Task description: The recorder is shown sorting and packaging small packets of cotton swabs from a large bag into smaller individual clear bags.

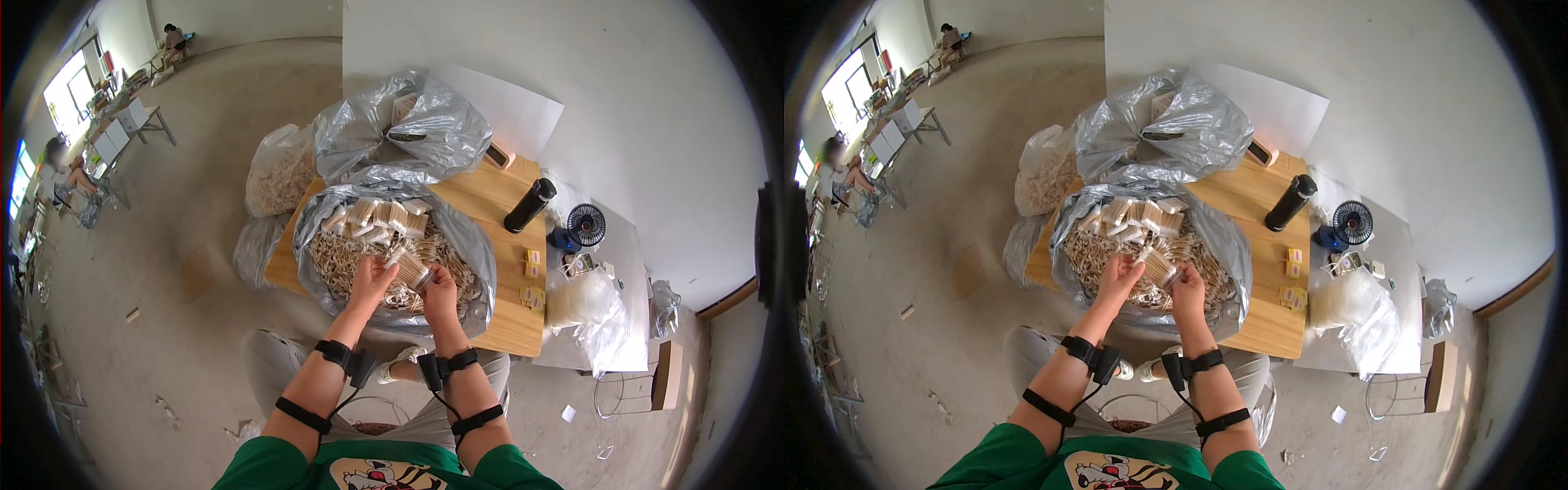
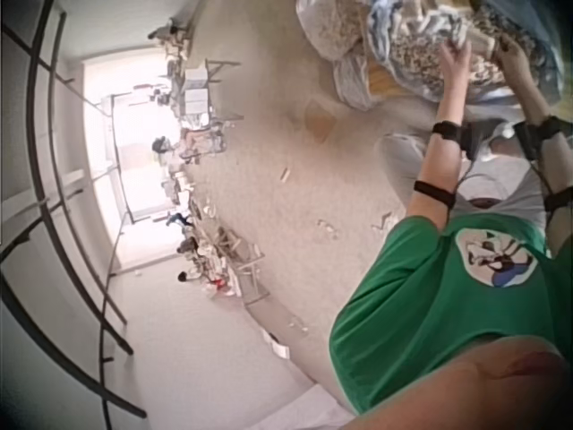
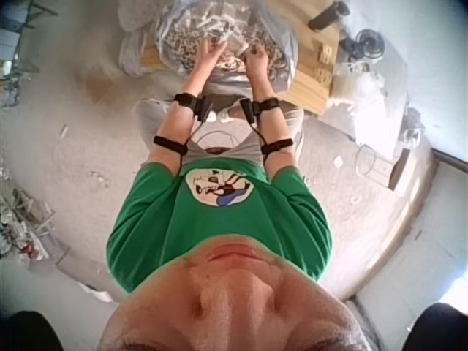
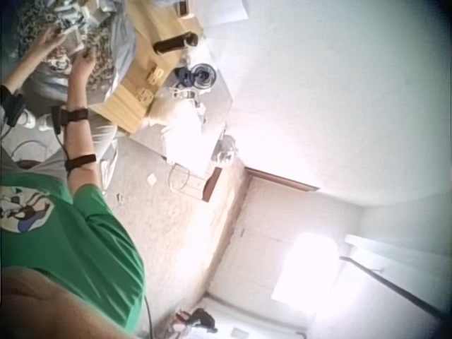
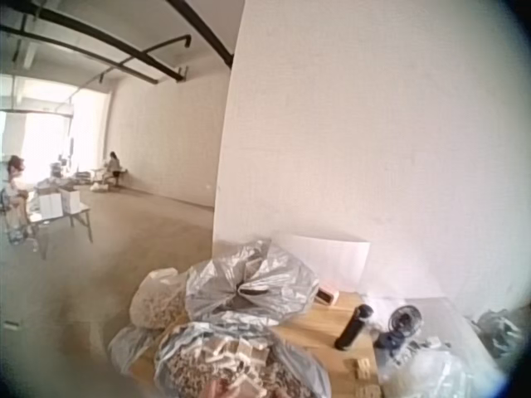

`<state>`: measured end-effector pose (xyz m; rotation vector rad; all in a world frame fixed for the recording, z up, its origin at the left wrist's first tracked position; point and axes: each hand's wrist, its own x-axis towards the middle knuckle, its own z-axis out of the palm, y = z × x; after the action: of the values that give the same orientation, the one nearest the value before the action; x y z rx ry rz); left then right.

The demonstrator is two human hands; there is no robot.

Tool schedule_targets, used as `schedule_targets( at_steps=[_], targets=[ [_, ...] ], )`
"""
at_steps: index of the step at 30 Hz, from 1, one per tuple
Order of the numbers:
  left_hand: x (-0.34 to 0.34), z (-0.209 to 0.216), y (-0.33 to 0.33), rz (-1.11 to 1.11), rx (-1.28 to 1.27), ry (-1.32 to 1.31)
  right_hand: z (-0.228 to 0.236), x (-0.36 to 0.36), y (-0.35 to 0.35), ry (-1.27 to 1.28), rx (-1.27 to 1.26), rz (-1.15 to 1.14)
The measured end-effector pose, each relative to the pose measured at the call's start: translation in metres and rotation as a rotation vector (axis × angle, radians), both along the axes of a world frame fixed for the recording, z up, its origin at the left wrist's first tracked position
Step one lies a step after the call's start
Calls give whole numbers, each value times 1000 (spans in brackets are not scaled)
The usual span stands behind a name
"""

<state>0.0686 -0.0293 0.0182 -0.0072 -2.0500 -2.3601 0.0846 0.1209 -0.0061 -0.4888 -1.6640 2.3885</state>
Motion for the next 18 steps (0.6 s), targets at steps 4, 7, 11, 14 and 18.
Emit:
schedule_targets(
  at_steps=[4, 7, 11, 14, 18],
  targets=[
    [-6, -2, -2, -84, 263, -129, -2, -3, 7, 82, 15, 100],
    [-14, -5, -5, -33, -127, 31, 6, -7, 12, 142, 342, 79],
    [-17, 6, -4, -22, -585, 309, 24, -19, 8, 256, 621, 185],
    [-18, 7, -5, -53, -622, 292, 27, -24, 6, 148, 590, 255],
    [-15, 7, -1, -66, -356, 158, 28, -23, 5, 62, 490, 195]
  ],
)
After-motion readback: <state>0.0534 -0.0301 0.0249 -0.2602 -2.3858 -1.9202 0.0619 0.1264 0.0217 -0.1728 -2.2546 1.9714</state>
